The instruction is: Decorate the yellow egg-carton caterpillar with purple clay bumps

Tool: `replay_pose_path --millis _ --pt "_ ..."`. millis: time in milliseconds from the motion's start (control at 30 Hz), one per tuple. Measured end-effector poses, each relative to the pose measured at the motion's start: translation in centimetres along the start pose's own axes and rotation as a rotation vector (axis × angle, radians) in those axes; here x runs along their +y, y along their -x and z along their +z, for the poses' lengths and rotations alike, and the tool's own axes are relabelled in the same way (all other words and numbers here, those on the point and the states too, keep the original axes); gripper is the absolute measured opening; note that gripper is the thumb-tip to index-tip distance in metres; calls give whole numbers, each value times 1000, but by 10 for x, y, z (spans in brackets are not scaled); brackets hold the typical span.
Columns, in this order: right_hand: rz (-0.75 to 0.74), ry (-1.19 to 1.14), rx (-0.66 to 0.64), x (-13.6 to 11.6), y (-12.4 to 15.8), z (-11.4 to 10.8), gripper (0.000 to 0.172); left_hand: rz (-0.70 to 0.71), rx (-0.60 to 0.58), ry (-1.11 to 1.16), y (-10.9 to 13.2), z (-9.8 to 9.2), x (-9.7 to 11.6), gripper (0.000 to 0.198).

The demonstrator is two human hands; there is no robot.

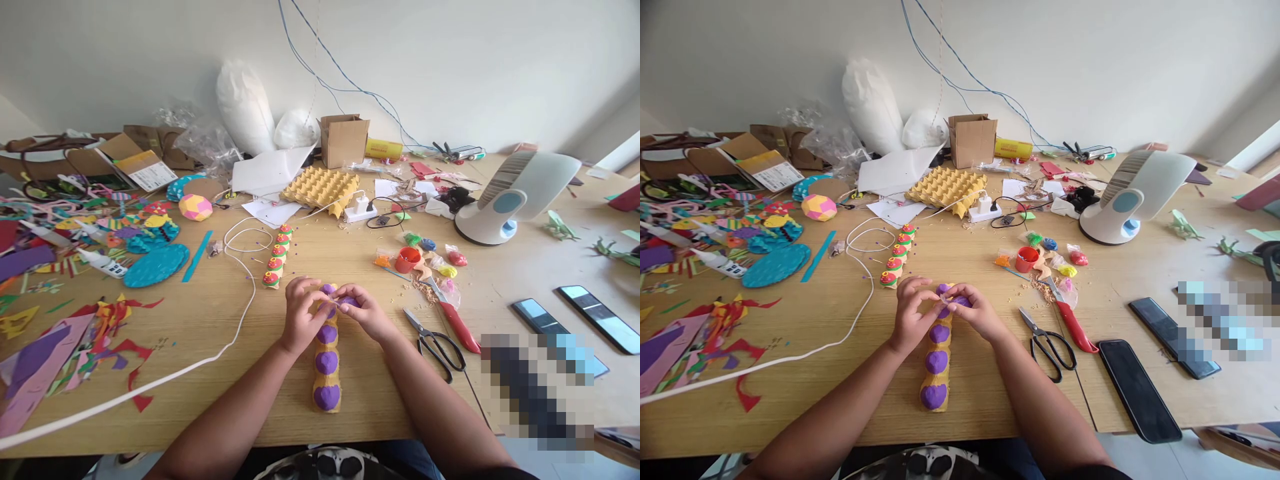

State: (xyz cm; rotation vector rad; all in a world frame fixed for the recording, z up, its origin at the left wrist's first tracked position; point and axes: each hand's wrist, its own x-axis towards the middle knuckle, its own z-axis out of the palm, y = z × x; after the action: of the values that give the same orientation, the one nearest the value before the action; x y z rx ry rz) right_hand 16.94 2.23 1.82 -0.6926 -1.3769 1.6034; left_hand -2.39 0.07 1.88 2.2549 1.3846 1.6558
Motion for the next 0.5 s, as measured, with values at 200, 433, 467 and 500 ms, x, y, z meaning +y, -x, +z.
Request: replay_pose_path --millis 200,433,467,500 --pt "7 13 3 0 0 -1 33 -6 -12 -21 1 0 0 10" --pt "1 1 -2 1 0 -1 32 -10 -9 -13 1 0 -1 11" --pt "2 -2 -3 1 0 -1 32 -6 -10 -11 1 1 -1 11" --pt "4 -5 -4 1 0 -1 31 -3 -11 -9 1 1 -1 11"
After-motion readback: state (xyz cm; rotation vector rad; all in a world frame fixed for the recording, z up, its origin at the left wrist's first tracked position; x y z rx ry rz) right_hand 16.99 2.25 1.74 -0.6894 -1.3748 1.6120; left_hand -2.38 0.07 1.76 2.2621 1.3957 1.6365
